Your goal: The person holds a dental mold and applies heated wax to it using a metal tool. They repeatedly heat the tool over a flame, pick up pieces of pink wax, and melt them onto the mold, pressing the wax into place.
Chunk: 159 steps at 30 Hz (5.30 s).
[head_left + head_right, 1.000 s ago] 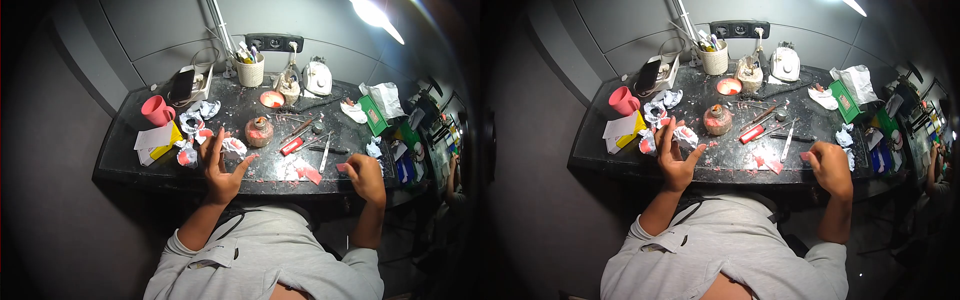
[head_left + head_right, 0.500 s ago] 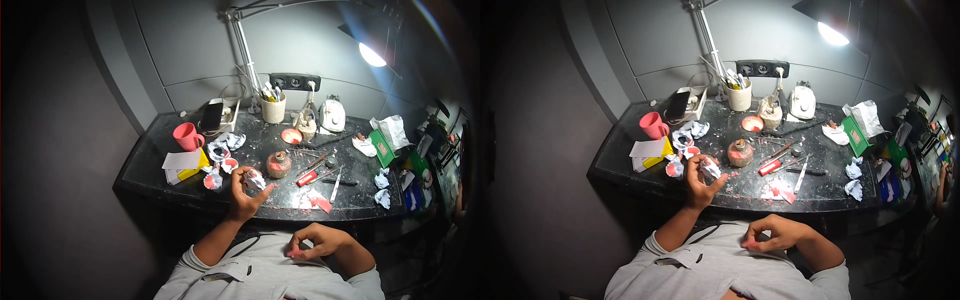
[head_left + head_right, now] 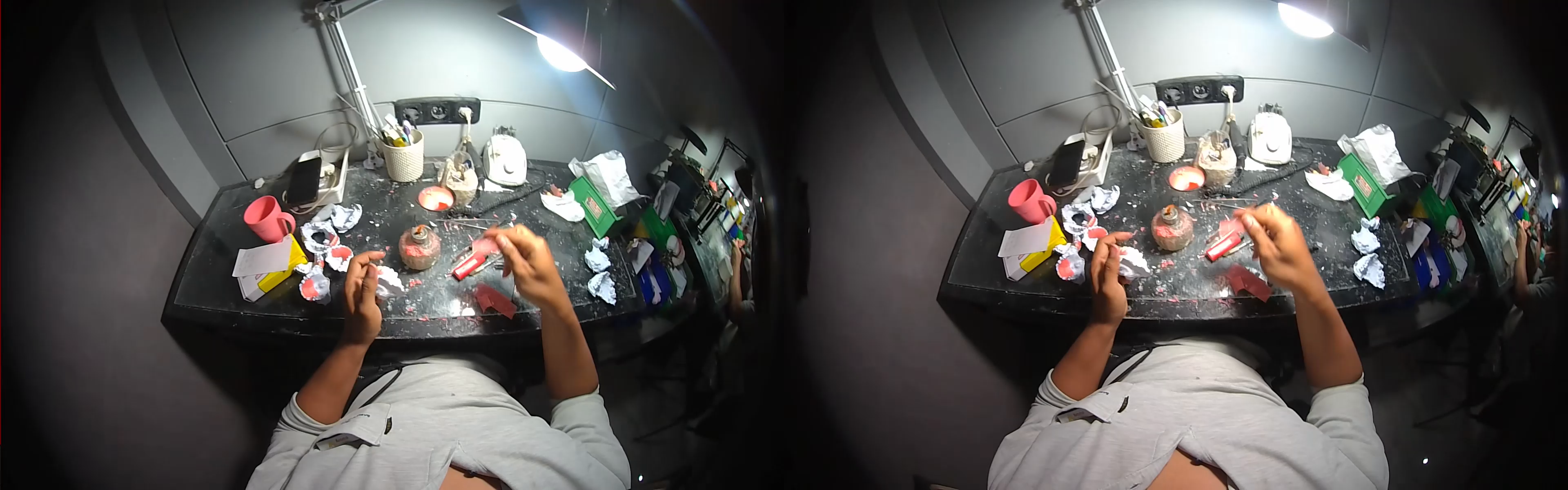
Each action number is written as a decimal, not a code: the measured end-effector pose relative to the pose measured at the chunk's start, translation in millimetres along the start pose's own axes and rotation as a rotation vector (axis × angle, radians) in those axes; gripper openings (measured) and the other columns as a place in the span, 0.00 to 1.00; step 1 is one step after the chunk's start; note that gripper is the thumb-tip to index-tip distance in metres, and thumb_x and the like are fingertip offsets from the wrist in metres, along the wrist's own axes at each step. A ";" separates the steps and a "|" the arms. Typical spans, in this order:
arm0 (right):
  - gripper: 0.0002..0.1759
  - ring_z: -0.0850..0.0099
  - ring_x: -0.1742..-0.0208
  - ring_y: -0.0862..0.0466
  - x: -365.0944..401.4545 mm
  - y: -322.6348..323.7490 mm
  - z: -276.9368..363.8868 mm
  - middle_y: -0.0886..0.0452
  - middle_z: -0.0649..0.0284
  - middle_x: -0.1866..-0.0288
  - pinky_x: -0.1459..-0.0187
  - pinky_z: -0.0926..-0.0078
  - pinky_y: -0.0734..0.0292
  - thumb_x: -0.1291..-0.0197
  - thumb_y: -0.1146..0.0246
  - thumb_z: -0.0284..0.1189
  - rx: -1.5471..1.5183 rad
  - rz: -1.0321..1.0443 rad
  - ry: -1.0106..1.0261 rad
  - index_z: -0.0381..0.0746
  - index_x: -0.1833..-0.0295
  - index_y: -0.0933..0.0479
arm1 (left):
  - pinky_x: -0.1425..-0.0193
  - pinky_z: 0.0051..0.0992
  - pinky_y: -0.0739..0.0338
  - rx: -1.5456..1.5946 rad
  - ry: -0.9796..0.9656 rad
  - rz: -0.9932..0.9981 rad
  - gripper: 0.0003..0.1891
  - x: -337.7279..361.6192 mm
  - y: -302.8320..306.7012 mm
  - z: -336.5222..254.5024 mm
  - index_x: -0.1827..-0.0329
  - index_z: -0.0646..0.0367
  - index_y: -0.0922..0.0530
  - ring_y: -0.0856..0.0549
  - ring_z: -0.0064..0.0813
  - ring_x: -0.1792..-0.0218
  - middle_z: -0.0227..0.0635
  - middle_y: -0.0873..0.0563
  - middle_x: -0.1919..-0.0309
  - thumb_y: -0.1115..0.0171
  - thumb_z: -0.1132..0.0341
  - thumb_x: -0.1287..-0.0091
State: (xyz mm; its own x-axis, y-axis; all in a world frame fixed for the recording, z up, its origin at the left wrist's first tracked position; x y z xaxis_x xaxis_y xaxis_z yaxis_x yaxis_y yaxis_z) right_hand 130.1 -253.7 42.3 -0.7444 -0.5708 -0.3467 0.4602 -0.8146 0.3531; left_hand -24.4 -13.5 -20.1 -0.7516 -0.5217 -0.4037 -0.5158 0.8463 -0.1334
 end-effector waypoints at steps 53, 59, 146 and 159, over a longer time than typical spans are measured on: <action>0.06 0.81 0.62 0.16 11.5 -131.9 5.4 0.13 0.63 0.63 0.57 0.83 0.20 0.35 0.28 0.24 -0.531 -0.112 -0.166 0.31 0.58 0.16 | 0.48 0.42 0.28 -0.580 -0.552 0.269 0.08 -2.3 -24.0 -23.7 0.50 0.70 0.31 0.25 0.49 0.57 0.52 0.26 0.58 0.52 0.73 0.26; 0.06 0.81 0.62 0.16 16.0 -136.5 3.6 0.13 0.62 0.63 0.56 0.82 0.20 0.36 0.27 0.23 -0.541 -0.221 -0.126 0.32 0.60 0.18 | 0.51 0.42 0.27 -0.540 -0.551 0.236 0.06 -1.3 -24.6 -20.3 0.51 0.69 0.30 0.23 0.47 0.59 0.50 0.25 0.59 0.52 0.75 0.25; 0.17 0.56 0.59 0.10 2.5 45.3 -32.5 0.11 0.51 0.63 0.54 0.60 0.18 0.44 0.24 0.32 0.708 -0.300 -0.290 0.36 0.51 0.15 | 0.63 0.17 0.32 -0.050 -0.040 0.020 0.14 -14.7 6.9 -10.6 0.52 0.60 0.29 0.26 0.14 0.67 0.28 0.24 0.66 0.33 0.66 0.31; 0.08 0.51 0.57 0.12 -16.1 13.6 -18.2 0.12 0.51 0.62 0.54 0.61 0.18 0.45 0.29 0.23 0.608 0.011 -0.110 0.36 0.57 0.15 | 0.59 0.19 0.24 -0.145 -0.041 0.012 0.28 -19.0 6.7 -2.6 0.47 0.57 0.33 0.21 0.17 0.62 0.30 0.23 0.60 0.22 0.75 0.44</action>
State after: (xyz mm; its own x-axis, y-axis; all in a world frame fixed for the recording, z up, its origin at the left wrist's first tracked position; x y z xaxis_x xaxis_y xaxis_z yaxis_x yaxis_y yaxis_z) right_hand 157.2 -257.5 36.8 -0.8015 -0.5387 -0.2596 0.1340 -0.5850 0.7999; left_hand -14.7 1.8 -11.0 -0.7425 -0.5040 -0.4412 -0.5629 0.8265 0.0031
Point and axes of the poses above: each hand's wrist, its own x-axis away from the middle knuckle, its own y-axis out of the back of the hand, z = x × y, the point moved 5 cm from there along -x, towards the middle knuckle
